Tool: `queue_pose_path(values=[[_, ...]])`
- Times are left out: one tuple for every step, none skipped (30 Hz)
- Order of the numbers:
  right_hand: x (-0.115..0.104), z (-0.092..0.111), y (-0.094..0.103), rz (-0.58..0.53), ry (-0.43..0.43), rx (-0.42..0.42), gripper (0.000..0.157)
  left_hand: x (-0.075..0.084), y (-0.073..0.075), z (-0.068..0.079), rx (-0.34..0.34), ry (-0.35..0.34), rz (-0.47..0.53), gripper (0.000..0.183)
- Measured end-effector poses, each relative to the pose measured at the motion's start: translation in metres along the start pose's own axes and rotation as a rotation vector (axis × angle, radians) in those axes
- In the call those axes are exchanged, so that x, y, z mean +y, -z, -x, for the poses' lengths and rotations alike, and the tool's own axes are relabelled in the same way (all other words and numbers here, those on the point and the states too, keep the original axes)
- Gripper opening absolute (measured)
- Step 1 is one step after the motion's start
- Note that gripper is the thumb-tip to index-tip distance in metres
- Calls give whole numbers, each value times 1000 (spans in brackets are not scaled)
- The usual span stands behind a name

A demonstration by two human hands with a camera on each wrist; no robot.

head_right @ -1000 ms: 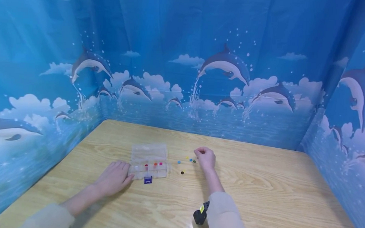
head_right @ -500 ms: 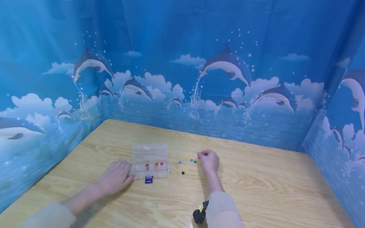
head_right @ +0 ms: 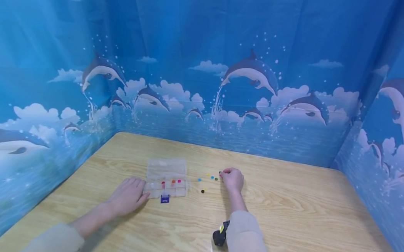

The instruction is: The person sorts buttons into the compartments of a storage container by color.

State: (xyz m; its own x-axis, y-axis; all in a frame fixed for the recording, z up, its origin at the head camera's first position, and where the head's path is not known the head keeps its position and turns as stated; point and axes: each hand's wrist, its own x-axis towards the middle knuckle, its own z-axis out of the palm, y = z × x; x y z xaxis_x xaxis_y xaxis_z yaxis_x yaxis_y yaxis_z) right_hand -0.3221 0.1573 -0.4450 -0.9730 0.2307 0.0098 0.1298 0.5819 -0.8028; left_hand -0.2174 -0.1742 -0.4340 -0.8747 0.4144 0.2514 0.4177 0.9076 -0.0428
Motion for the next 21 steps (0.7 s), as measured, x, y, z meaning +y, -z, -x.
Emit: queue_pose_path(values=[[0,0,0,5,1,-3,16,0,0,0,0,0,-2,36],[0,0,0,10,1,-7,16,1,1,0,2,-1,-3,35],[0,0,0,14,0,-11,16,1,1,1,4,-3,-5,35],[-1,0,0,17,-5,-13,16,1,1,1,6,-5,-8,35],[-1,0,-1,18,-8,-18,17,1,1,1,8,-8,-10,34],[-1,0,-1,20,-10,-20,17,1,0,1,10,-9,-12,34],[-1,1,-1,21,-11,-22,18,0,0,1,11,-10,-14,34],[-1,1,-1,21,-13,-22,18,0,0,1,13,-11,-14,34],[-1,1,-1,22,-13,-23,18,0,0,0,13,-11,-15,34],[-1,1,-1,23,-14,-25,18,0,-1,0,12,-11,-16,35],[-1,1,-1,25,-12,-26,18,0,-1,0,13,-10,-15,35],[-1,1,-1,27,-11,-27,18,0,-1,0,14,-9,-13,35],[-1,1,-1,29,-10,-28,18,-1,-2,0,14,-9,-13,35],[-1,1,0,32,-9,-28,18,-1,-2,0,14,-8,-10,36],[-1,1,0,34,-8,-30,18,-1,-3,0,14,-7,-10,36],[-2,1,0,34,-7,-32,18,-1,-3,0,13,-6,-10,36],[-2,1,0,35,-7,-33,18,-2,-3,0,12,-6,-11,36],[-1,1,0,35,-7,-33,18,-2,-3,0,11,-6,-12,36],[-1,1,0,35,-9,-33,17,-2,-3,0,9,-7,-14,36],[-1,1,1,35,-10,-32,17,-2,-3,0,10,-8,-12,35],[-1,1,0,38,-10,-30,16,-2,-3,0,10,-9,-12,35]])
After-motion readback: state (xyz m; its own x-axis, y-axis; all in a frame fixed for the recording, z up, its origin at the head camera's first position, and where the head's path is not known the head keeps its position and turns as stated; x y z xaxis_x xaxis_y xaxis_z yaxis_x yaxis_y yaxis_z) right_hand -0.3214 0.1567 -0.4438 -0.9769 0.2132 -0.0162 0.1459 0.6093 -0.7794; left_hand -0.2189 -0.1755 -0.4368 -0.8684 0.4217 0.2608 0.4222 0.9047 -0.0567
